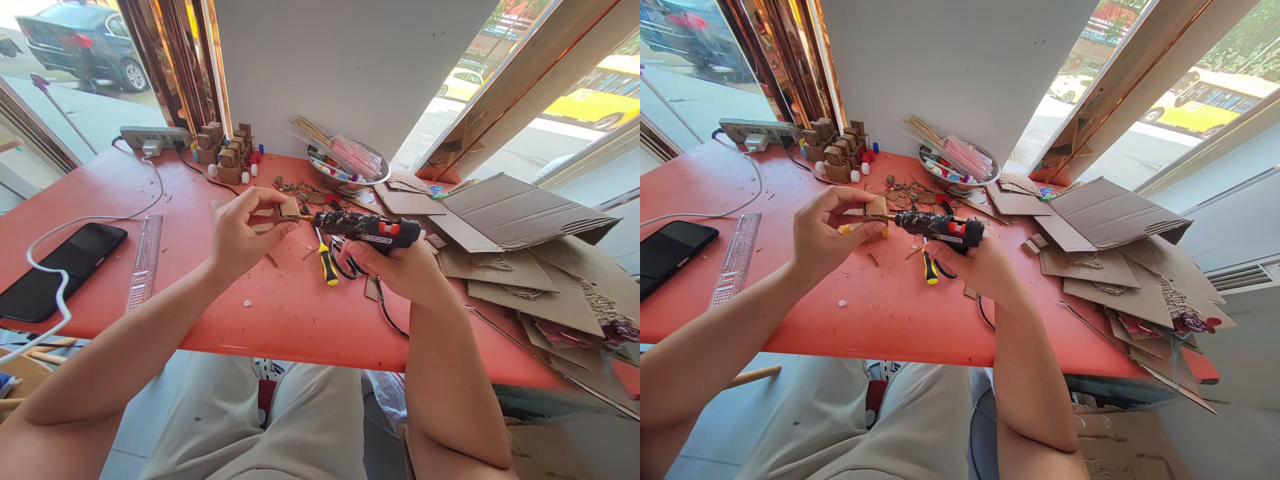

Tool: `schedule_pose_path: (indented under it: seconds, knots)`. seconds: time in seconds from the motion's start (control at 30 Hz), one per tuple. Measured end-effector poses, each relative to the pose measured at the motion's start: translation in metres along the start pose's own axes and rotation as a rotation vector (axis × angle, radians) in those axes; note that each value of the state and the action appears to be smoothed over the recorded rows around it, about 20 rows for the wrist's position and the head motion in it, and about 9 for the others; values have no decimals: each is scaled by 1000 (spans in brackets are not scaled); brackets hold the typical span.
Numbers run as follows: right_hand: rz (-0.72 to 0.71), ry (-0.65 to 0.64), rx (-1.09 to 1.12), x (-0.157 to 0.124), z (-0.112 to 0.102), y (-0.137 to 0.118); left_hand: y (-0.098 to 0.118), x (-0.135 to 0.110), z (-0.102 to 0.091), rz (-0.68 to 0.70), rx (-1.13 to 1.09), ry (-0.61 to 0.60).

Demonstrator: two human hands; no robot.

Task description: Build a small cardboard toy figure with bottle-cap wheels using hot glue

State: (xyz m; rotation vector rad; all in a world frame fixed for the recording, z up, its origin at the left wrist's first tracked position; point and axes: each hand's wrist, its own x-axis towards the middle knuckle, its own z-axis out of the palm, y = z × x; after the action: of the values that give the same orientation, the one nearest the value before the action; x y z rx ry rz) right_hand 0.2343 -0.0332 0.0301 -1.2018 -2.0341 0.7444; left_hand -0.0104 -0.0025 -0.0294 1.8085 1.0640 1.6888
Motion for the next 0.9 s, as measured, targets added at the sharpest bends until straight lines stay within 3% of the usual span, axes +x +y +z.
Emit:
schedule_pose_path:
  seconds: [0.43, 0.8, 0.9]
  knots:
    - [11, 14, -54, -1, -1, 0, 0, 1, 0, 11, -25, -5]
    - [-9, 33, -72, 0, 1, 2, -1, 4, -4, -65, -61, 12]
    - [30, 115, -92, 3, -3, 12, -3, 5, -3, -93, -103, 1]
